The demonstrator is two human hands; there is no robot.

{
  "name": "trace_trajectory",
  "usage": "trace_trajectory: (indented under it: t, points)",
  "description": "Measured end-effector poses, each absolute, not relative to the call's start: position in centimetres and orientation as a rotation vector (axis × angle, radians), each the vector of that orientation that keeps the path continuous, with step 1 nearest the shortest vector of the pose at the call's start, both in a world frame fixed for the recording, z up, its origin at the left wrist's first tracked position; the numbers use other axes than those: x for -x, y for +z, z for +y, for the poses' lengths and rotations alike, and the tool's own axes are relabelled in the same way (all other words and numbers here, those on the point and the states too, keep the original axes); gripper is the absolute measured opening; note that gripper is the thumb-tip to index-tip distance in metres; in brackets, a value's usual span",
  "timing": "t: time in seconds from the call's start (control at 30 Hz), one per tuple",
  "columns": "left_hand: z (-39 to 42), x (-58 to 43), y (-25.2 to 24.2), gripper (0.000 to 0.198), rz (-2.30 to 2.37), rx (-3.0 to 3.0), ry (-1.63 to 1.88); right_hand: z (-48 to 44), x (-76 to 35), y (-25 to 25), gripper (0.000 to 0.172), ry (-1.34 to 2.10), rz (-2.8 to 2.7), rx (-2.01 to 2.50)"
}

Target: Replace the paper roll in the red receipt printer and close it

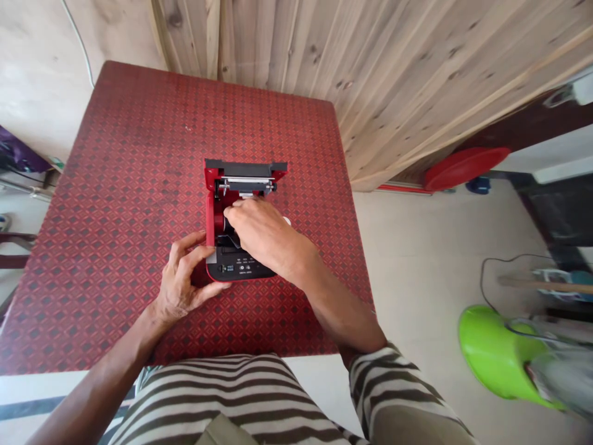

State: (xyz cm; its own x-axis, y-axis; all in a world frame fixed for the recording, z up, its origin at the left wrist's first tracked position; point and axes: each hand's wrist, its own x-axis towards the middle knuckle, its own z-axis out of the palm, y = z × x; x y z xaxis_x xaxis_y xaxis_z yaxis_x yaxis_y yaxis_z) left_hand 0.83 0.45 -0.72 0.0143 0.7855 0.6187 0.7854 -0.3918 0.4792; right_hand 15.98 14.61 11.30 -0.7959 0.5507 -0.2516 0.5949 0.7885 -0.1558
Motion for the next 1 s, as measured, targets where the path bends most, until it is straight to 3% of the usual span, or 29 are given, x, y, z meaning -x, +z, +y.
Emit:
trace_trajectory:
  t: [0.37, 0.53, 0.67, 0.8, 0.9, 1.0]
  points:
    - [0.4, -1.0, -0.5, 0.066, 1.714, -2.223, 1.392, 15.5, -16.2, 9.1, 0.035, -0.402, 2.833, -0.875]
    - [0.5, -0.9, -0.6, 0.066, 1.706, -2.230, 1.386, 15.2, -18.6, 10.4, 0.039, -0.697, 2.982, -0.796]
    - [0.4, -0.8, -0.6, 0.067, 1.700, -2.223, 1.400, 14.1, -20.8, 10.9, 0.024, -0.939, 3.125, -0.647]
    - [-0.3, -0.5, 0.3, 0.078, 1.676, -2.116, 1.281, 12.6, -21.4, 9.9, 0.013, -0.883, 3.263, -0.692]
    - [0.2, -0.1, 2.2, 0.093, 1.623, -1.981, 1.256, 11.7, -21.4, 8.8, 0.018, -0.736, 3.374, -0.734]
    - [2.7, 0.6, 5.1, 0.090, 1.614, -1.983, 1.385, 11.2, -21.4, 8.2, 0.020, -0.572, 3.439, -0.812]
